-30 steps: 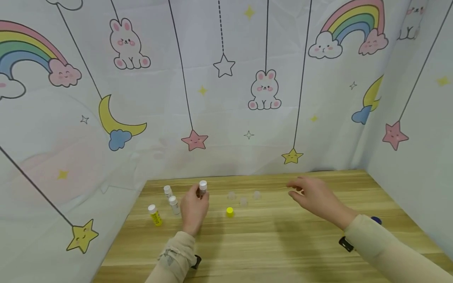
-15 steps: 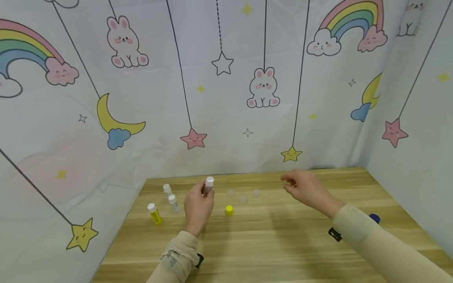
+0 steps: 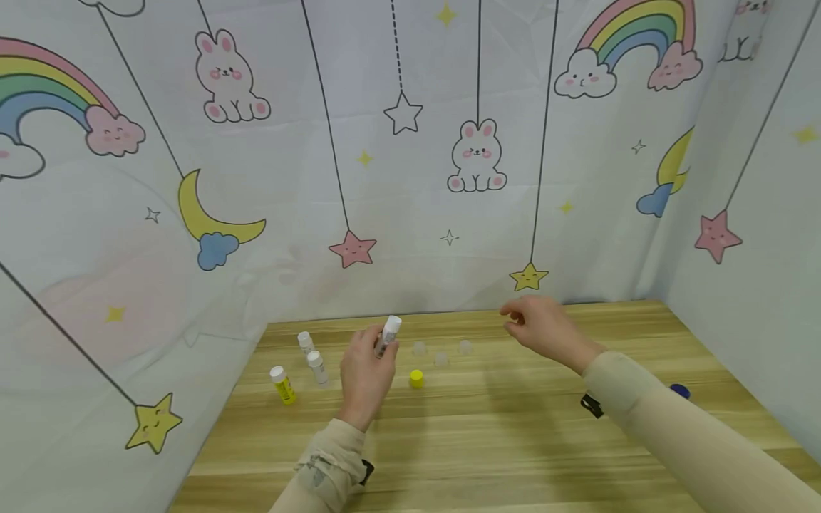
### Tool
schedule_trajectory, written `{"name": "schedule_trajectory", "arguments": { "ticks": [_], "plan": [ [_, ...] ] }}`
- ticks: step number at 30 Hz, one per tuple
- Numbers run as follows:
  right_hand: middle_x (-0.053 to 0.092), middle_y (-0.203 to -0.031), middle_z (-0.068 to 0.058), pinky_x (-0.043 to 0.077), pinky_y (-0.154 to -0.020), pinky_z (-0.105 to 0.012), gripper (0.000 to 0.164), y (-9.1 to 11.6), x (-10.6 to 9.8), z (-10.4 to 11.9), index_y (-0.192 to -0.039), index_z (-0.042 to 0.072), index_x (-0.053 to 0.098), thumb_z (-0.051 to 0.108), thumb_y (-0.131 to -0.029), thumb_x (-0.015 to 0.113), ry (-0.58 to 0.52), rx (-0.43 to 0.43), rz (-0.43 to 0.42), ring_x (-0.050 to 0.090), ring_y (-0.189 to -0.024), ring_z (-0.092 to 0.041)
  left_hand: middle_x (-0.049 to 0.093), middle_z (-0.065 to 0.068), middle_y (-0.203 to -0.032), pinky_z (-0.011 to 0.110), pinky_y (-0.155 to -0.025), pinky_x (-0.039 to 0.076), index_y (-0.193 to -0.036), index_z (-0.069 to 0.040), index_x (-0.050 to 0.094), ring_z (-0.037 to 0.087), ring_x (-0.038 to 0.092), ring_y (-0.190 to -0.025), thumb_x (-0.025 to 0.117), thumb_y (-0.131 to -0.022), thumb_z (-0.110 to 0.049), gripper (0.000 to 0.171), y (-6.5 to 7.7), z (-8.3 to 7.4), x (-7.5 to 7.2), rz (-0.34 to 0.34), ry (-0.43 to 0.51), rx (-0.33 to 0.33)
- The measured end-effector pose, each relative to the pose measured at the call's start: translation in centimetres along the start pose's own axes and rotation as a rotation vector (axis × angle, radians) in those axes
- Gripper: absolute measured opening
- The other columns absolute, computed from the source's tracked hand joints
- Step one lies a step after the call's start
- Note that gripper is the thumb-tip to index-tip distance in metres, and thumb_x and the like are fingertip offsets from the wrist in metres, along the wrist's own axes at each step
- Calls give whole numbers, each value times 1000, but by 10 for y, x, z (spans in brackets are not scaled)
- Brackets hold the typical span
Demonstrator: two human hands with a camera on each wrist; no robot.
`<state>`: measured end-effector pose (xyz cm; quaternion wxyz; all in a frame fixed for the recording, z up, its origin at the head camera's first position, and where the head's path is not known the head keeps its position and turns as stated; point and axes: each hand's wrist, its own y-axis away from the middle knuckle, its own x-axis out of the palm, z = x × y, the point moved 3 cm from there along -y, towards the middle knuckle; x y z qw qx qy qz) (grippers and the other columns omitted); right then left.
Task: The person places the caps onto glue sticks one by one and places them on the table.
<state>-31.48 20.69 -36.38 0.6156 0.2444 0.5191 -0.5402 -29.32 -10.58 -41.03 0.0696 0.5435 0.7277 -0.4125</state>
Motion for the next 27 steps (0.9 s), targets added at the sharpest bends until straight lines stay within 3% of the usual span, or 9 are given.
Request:
{"name": "schedule_trajectory", "arguments": {
  "ticks": [16,27],
  "plan": [
    [70,-109,-13,55,-79,-44,25,-28,40,3,-117,5,72,10,-92,68,-33,-8,130,64,-96,-25,65,10,-105,48,-73,56,-115,-10,70,28,67,-90,77,-91,-13,25,6,-16,-1,-28,-6,88],
    [70,-114,-11,54,-86,-45,27,-40,85,-2,-116,2,72,9,-90,74,25,-56,175,65,-102,-27,66,10,-110,48,-78,57,-119,-8,69,29,69,-97,78,-89,-12,31,8,-19,-7,-74,13,102]
  ]
}}
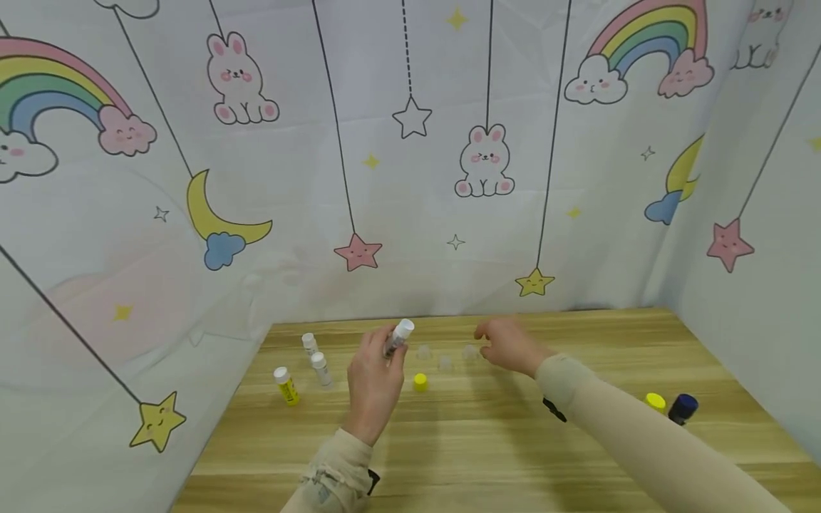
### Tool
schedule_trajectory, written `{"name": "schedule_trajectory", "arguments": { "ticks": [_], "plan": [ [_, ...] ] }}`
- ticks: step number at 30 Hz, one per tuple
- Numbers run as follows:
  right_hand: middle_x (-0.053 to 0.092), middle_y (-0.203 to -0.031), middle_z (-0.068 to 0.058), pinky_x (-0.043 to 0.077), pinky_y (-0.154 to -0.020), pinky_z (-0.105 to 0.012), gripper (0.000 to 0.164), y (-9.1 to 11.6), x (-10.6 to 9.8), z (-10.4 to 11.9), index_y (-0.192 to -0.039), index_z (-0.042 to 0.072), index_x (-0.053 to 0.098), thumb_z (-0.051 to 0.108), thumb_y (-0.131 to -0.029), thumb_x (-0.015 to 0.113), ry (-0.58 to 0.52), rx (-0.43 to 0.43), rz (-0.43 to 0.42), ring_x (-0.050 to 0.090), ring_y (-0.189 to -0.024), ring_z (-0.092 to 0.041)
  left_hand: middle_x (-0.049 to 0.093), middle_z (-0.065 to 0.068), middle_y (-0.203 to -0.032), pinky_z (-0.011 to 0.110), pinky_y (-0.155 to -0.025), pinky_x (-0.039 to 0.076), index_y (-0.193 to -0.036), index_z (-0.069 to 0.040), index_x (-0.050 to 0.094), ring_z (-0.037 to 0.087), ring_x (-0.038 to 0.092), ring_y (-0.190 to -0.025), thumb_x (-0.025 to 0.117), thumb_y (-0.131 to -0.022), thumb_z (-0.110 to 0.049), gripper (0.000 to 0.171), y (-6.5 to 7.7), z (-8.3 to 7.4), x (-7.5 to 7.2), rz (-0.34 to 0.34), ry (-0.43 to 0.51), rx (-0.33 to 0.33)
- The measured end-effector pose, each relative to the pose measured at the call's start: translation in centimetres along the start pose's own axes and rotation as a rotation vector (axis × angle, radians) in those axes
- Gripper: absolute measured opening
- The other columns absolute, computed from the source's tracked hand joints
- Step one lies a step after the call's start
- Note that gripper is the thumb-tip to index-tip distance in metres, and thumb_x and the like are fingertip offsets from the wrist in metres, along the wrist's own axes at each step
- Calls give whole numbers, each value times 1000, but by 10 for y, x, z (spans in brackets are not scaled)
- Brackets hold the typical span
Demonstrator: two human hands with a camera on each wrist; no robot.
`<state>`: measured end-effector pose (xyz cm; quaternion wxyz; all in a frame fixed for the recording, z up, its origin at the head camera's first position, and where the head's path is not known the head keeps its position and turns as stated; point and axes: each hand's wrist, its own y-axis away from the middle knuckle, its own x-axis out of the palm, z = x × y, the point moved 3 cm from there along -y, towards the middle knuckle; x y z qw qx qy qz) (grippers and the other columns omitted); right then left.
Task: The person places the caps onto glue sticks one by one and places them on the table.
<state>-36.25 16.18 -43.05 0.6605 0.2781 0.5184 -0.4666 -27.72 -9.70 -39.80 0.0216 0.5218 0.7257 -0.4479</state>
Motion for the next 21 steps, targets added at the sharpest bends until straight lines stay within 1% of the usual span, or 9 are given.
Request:
{"name": "schedule_trajectory", "arguments": {
  "ticks": [2,7,12,14,18,21],
  "plan": [
    [69,-115,-11,53,-89,-47,29,-1,6,0,-117,2,72,9,-89,75,-4,5,5,64,-106,-30,66,9,-110,47,-79,56,-120,-8,68,27,69,-98,78,-89,-12,32,0,0,-1,-6,5,2],
    [65,-116,-13,51,-89,-48,33,-10,22,-1,-121,4,70,8,-88,74,-5,13,5,62,-104,-30,66,8,-110,46,-79,57,-118,-6,67,26,69,-97,79,-89,-10,32,2,0,-2,-18,13,25],
    [61,-124,-13,50,-93,-49,39,-17,33,3,-125,8,69,5,-86,70,-26,33,29,59,-112,-32,66,9,-108,45,-76,57,-116,-8,68,26,69,-95,79,-88,-9,30,4,-1,-2,-19,4,34],
    [61,-122,-12,51,-91,-48,40,-18,35,4,-125,9,70,5,-86,70,-21,27,36,60,-110,-30,66,8,-108,45,-75,57,-116,-9,68,26,69,-94,79,-88,-9,29,4,-1,-2,-20,3,38],
    [62,-112,-11,52,-84,-43,36,-20,39,6,-120,7,72,2,-85,70,11,-2,31,60,-97,-25,66,8,-107,44,-75,57,-116,-10,68,25,69,-94,79,-88,-9,30,5,0,-3,-20,0,47],
    [64,-108,-10,52,-84,-43,33,-21,42,6,-115,6,74,-2,-84,69,24,-25,15,61,-97,-26,66,7,-108,43,-75,57,-116,-10,68,25,69,-94,79,-88,-8,31,5,0,-4,-21,-4,54]
  ]
}}
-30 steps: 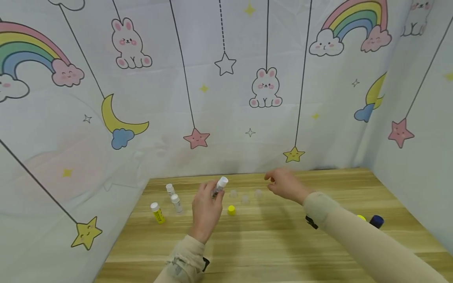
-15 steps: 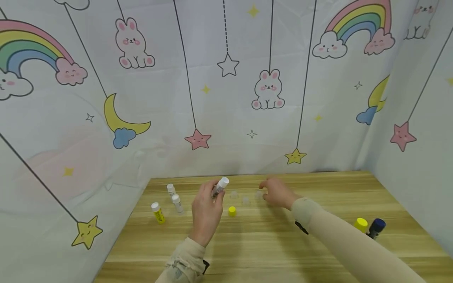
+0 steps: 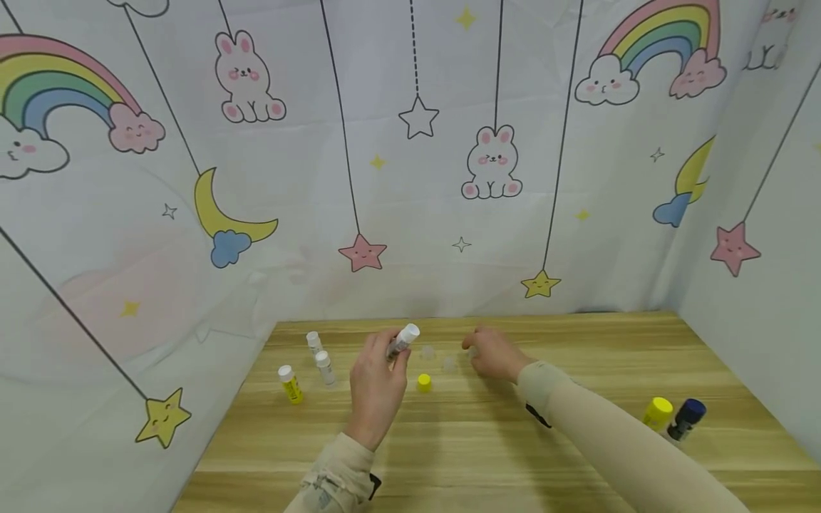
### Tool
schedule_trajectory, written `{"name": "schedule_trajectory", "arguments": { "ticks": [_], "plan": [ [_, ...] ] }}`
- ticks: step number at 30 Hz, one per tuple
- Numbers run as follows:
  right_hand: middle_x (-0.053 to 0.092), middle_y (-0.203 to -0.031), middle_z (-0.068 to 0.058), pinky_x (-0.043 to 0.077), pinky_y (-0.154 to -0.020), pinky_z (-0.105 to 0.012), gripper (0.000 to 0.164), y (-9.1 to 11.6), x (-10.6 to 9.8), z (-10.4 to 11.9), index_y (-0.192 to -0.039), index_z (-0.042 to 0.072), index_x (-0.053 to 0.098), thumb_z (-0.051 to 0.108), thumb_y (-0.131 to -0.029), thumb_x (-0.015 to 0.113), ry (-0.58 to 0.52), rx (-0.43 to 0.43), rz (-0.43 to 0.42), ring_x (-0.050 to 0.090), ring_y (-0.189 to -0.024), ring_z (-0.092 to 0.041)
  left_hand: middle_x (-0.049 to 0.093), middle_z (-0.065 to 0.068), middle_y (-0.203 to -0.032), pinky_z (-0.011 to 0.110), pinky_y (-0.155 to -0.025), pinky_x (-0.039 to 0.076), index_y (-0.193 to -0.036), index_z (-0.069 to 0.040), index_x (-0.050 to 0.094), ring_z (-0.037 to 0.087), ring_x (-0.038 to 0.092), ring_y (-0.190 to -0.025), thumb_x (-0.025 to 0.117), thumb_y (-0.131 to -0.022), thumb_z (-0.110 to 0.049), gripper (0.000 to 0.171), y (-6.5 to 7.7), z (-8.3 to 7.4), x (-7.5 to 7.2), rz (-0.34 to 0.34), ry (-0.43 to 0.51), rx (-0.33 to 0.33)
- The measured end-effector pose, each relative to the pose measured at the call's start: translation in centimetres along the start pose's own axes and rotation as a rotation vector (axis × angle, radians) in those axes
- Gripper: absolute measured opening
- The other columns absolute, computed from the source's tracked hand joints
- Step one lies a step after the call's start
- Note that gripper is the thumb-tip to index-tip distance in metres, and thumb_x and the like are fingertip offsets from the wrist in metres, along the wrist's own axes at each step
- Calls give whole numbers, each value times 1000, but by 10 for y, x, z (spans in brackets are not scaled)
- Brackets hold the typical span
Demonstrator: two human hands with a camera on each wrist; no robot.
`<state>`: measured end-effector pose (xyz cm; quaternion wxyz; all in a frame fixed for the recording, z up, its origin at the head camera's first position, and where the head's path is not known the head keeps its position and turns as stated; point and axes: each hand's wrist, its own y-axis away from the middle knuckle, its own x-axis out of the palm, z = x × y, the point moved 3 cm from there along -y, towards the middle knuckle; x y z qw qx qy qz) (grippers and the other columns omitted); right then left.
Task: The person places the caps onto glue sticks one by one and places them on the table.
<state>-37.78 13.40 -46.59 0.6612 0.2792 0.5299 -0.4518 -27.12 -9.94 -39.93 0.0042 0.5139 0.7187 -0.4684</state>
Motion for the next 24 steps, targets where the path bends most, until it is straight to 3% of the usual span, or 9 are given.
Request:
{"name": "schedule_trajectory", "arguments": {
  "ticks": [11,24],
  "plan": [
    [69,-104,-8,54,-85,-42,26,6,1,-4,-103,6,75,-8,-82,71,6,-40,-32,64,-100,-27,66,8,-111,42,-75,57,-119,-10,68,25,69,-94,79,-88,-8,33,2,-3,0,5,1,5],
    [70,-105,-7,54,-87,-43,24,13,-8,0,-103,7,75,-6,-83,71,2,-32,-33,65,-102,-27,66,7,-108,43,-73,57,-117,-11,69,24,70,-91,80,-86,-7,33,2,-4,5,8,13,14]
  ]
}}
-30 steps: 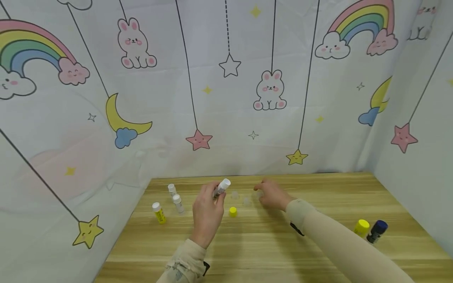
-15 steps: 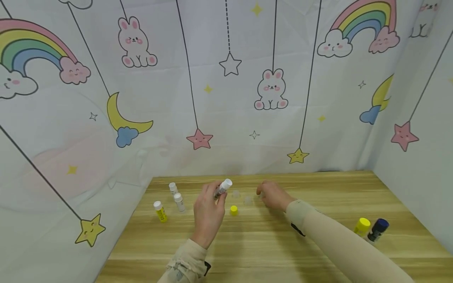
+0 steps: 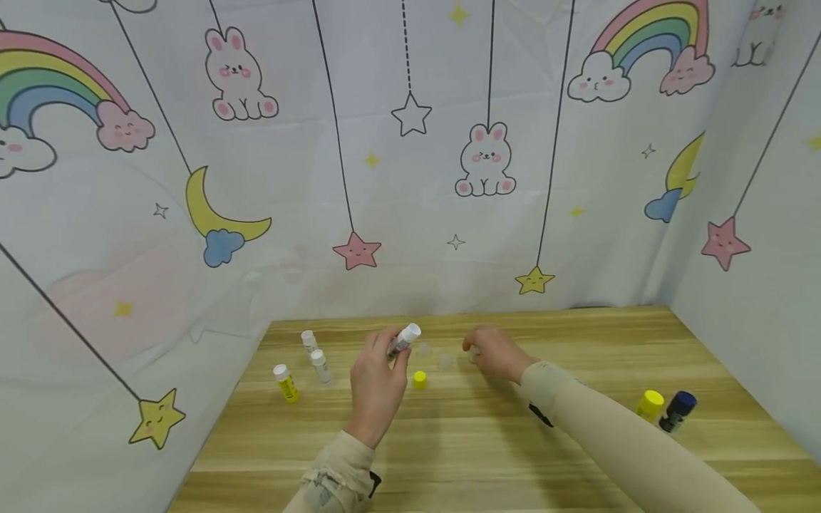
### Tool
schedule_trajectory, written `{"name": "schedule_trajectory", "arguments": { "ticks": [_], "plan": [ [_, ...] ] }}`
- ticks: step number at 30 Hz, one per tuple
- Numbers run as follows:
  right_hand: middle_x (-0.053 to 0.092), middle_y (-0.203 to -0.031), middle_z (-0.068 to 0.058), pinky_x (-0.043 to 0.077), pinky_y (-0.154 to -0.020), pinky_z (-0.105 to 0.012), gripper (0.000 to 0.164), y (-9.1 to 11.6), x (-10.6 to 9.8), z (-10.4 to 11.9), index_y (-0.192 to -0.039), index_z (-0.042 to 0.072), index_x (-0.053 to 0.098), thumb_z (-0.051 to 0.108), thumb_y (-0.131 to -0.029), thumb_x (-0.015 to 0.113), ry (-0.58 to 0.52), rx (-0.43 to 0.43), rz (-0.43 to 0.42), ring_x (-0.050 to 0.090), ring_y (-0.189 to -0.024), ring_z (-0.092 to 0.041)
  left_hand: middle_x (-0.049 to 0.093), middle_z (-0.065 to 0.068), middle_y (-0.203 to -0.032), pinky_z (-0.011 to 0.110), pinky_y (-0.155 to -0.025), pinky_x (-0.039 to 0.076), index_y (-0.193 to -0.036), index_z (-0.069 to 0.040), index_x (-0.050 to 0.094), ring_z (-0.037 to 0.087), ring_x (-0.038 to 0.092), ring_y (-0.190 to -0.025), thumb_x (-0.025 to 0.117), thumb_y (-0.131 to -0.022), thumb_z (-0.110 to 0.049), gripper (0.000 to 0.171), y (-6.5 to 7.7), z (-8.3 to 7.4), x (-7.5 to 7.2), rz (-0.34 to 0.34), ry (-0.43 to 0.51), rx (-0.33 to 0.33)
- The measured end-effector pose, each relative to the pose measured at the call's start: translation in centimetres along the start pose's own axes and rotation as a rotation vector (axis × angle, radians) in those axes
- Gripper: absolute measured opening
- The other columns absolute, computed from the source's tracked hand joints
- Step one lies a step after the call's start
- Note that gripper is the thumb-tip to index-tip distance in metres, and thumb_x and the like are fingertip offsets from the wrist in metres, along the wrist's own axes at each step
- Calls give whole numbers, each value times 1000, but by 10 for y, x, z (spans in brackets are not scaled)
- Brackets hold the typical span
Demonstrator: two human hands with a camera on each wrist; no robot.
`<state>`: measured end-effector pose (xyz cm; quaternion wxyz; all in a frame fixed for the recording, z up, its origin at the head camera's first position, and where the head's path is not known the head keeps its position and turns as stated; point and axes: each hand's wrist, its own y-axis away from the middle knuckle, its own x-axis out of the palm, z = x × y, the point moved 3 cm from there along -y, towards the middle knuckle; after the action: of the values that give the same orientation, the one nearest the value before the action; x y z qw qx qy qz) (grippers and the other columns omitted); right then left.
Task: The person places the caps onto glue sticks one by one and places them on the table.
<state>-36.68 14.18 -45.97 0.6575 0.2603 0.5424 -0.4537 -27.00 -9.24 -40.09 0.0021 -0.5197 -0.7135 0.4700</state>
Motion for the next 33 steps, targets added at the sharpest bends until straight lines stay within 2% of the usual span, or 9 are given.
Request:
{"name": "schedule_trajectory", "arguments": {
  "ticks": [7,16,26,33],
  "plan": [
    [69,-107,-7,53,-90,-43,26,1,-10,7,-110,7,74,-4,-88,69,-48,36,18,64,-104,-26,66,7,-107,42,-72,58,-116,-12,69,24,69,-89,81,-86,-7,32,0,3,2,5,-6,-12],
    [69,-110,-8,56,-80,-39,28,3,-22,10,-113,6,74,-6,-88,68,-117,35,-5,67,-98,-26,66,7,-107,42,-74,58,-116,-12,70,24,70,-91,80,-87,-7,31,0,4,4,19,-1,-16],
    [68,-113,-11,56,-75,-35,27,10,-41,7,-112,11,74,-4,-90,68,-143,38,-61,67,-91,-21,66,7,-106,42,-73,58,-115,-12,70,24,70,-90,81,-86,-8,31,-1,5,8,23,-10,-16],
    [67,-110,-5,54,-71,-32,25,17,-50,9,-111,16,74,0,-91,70,-141,37,-108,63,-85,-15,66,7,-103,43,-71,57,-114,-12,71,25,70,-87,81,-86,-8,30,-1,4,10,25,-12,-12]
  ]
}}
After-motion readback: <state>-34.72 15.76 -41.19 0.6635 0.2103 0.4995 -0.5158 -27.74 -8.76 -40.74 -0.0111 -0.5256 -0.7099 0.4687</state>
